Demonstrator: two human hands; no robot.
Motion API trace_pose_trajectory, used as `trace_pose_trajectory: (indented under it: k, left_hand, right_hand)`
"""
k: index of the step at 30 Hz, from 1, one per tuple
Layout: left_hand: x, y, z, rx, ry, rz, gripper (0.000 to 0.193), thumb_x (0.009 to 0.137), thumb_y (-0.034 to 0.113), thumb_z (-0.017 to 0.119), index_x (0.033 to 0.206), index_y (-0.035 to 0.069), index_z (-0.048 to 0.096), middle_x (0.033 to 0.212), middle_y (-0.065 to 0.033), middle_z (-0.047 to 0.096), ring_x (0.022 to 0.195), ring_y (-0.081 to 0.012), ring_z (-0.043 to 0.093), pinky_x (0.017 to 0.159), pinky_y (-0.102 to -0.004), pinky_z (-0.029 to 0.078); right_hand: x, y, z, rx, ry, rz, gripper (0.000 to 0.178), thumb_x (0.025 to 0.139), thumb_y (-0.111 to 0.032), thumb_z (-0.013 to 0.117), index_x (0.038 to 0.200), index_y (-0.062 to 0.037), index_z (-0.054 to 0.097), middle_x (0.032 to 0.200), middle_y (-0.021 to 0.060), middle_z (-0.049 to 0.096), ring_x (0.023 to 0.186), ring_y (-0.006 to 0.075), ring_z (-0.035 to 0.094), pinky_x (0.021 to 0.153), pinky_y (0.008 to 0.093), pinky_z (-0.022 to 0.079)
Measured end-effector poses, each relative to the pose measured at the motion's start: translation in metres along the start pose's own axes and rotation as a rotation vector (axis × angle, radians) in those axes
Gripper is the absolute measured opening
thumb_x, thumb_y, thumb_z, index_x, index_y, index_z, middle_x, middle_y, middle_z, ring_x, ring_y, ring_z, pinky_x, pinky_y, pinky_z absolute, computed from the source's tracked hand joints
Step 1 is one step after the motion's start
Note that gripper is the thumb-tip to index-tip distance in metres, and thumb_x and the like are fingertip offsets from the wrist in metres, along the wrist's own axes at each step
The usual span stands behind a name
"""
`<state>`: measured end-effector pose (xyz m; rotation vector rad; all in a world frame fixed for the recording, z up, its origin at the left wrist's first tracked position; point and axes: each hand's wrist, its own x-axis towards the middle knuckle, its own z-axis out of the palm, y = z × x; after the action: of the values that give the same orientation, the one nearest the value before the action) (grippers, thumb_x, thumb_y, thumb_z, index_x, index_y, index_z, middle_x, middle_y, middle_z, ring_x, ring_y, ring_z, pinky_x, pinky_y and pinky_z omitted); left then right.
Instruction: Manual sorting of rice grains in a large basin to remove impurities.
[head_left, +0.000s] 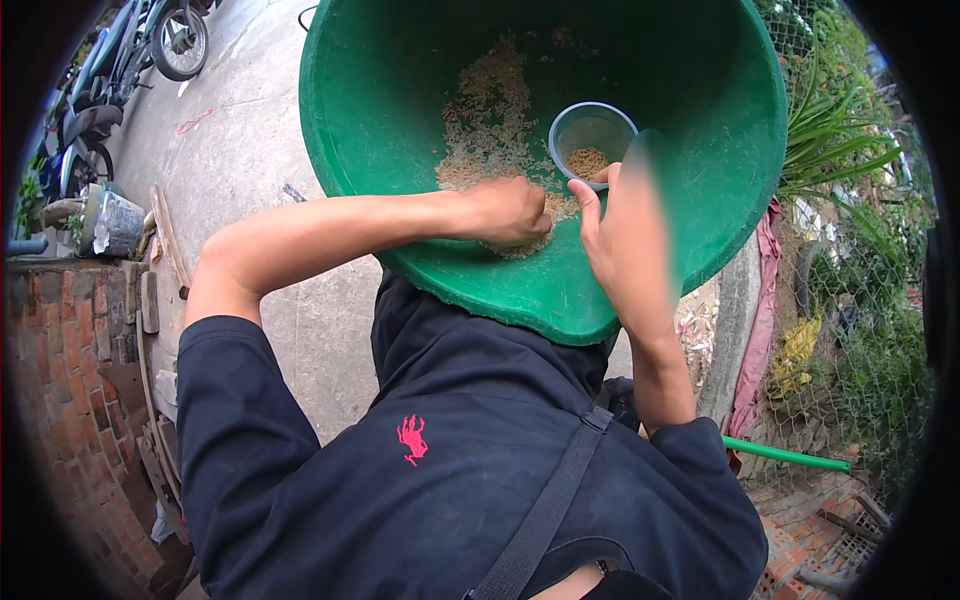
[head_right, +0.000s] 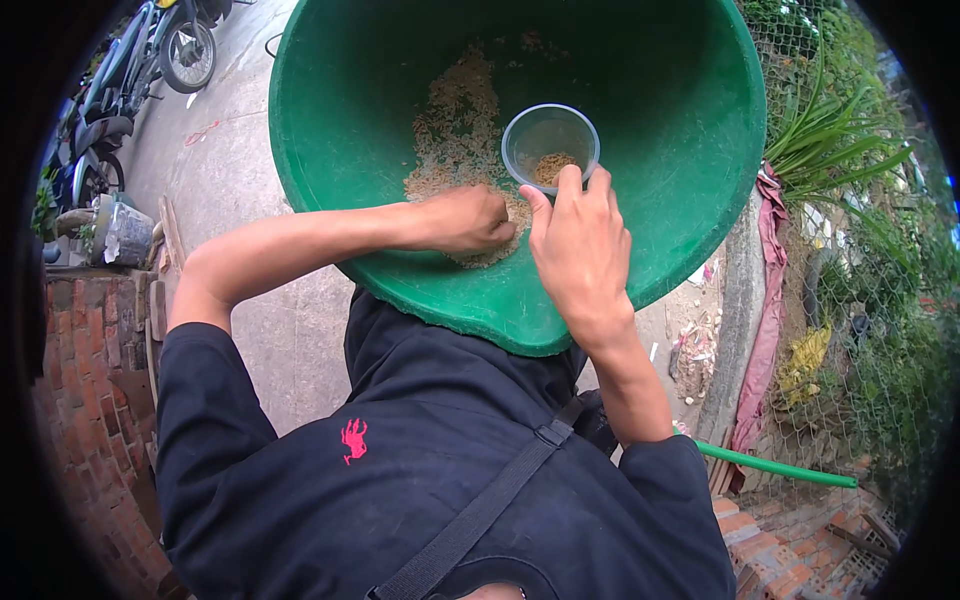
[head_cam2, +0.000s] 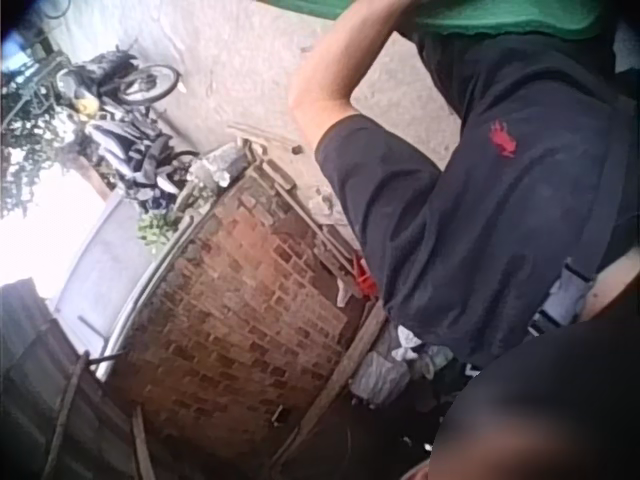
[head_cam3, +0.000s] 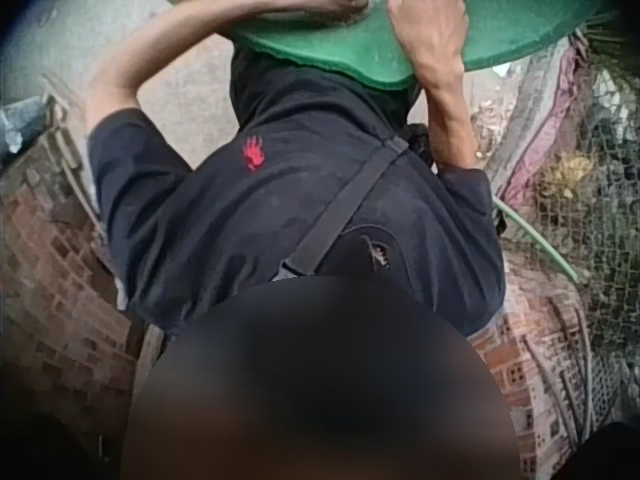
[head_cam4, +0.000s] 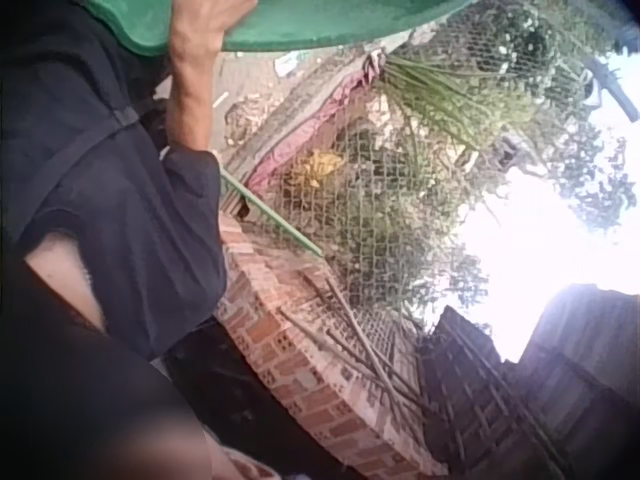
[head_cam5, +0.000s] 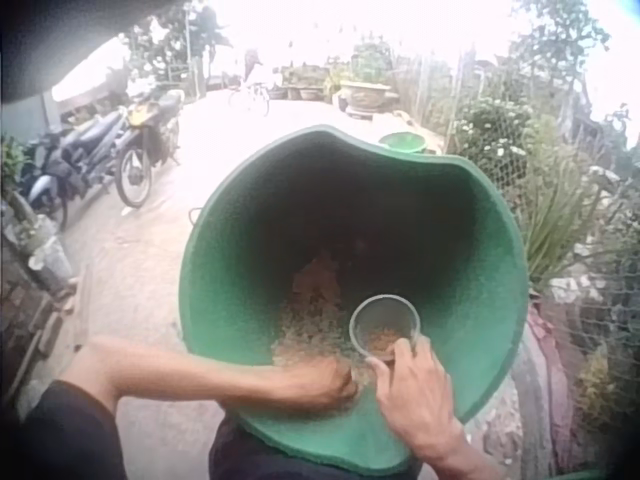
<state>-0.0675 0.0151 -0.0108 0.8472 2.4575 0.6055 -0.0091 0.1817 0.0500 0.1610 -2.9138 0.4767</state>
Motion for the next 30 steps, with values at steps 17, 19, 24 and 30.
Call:
trace_pose_trajectory:
  k: [17, 19, 24, 30]
  left_hand:
    - [-0.068, -0.013, 0.006, -2.308, 0.633, -0.039, 0.024, 0.101, 0.015, 0.041, 0.113, -0.003, 0.053, 0.099, -0.0164, 0.058, 0.083, -0.0213, 0.059, 0.071, -0.0317, 0.054]
    - [-0.068, 0.001, 0.008, -2.333, 0.741, -0.048, 0.028, 0.101, 0.016, 0.040, 0.116, -0.004, 0.053, 0.105, -0.0187, 0.059, 0.090, -0.0254, 0.061, 0.079, -0.0355, 0.055]
    - [-0.064, 0.008, 0.019, -2.376, 0.736, 0.129, 0.043, 0.103, 0.022, 0.032, 0.124, -0.009, 0.052, 0.124, -0.0248, 0.059, 0.116, -0.0359, 0.059, 0.100, -0.0458, 0.052]
    - [-0.062, 0.023, 0.022, -2.400, 0.668, 0.055, 0.042, 0.101, 0.016, 0.033, 0.130, -0.011, 0.047, 0.127, -0.0254, 0.057, 0.120, -0.0360, 0.058, 0.103, -0.0455, 0.050]
  right_hand:
    - [-0.002, 0.000, 0.002, -0.019, 0.077, -0.038, 0.045, 0.091, -0.040, 0.069, 0.108, 0.0016, 0.062, 0.114, 0.0193, 0.061, 0.102, 0.0375, 0.063, 0.081, 0.0464, 0.053]
    - [-0.002, -0.001, 0.005, -0.059, 0.112, -0.021, 0.046, 0.090, -0.038, 0.070, 0.112, 0.0021, 0.062, 0.118, 0.0202, 0.060, 0.109, 0.0373, 0.060, 0.086, 0.0457, 0.053]
    - [-0.001, -0.007, 0.000, -0.059, 0.201, -0.022, 0.040, 0.090, -0.033, 0.071, 0.111, 0.0009, 0.063, 0.129, 0.0211, 0.055, 0.115, 0.0371, 0.057, 0.084, 0.0448, 0.056]
    - [-0.002, -0.006, 0.002, -0.095, 0.232, -0.082, 0.026, 0.090, -0.025, 0.072, 0.103, -0.0033, 0.067, 0.135, 0.0230, 0.052, 0.110, 0.0371, 0.061, 0.081, 0.0445, 0.057]
